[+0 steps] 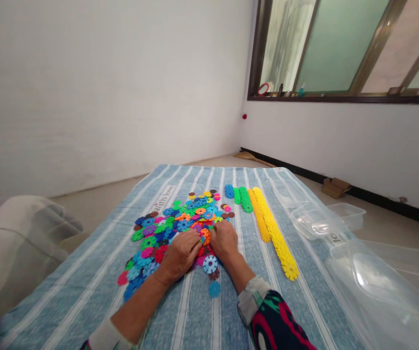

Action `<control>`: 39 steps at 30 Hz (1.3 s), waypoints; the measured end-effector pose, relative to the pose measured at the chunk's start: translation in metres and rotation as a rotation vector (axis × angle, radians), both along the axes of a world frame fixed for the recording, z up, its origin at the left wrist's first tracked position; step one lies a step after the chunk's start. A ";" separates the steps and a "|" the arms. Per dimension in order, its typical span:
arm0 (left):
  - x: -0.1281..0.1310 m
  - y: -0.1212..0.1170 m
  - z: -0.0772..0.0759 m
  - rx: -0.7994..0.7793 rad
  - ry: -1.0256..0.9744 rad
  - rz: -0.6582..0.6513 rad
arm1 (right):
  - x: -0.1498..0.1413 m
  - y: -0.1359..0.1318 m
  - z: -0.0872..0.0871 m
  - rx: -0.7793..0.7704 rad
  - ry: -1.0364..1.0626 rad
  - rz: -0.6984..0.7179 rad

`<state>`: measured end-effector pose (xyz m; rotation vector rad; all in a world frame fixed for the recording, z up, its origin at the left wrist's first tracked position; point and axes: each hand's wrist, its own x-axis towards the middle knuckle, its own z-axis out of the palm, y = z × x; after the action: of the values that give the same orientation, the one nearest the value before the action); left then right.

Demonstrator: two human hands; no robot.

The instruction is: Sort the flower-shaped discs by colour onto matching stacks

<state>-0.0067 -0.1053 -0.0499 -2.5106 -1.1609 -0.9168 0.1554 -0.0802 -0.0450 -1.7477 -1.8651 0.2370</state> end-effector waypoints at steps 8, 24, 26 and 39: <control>-0.001 0.003 0.000 0.020 -0.027 -0.025 | -0.008 -0.002 0.013 -0.091 -0.061 -0.083; -0.001 0.003 0.001 0.017 -0.013 -0.011 | 0.001 0.013 -0.015 0.102 0.290 -0.071; -0.002 0.003 0.000 0.018 -0.013 -0.017 | 0.001 0.012 -0.013 0.098 0.318 -0.072; -0.003 0.006 0.000 0.075 -0.025 -0.037 | 0.007 0.016 -0.008 0.033 0.420 -0.057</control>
<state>-0.0097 -0.0991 -0.0497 -2.4756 -1.0706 -0.9845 0.1621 -0.0642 -0.0526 -1.5802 -1.5058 0.5063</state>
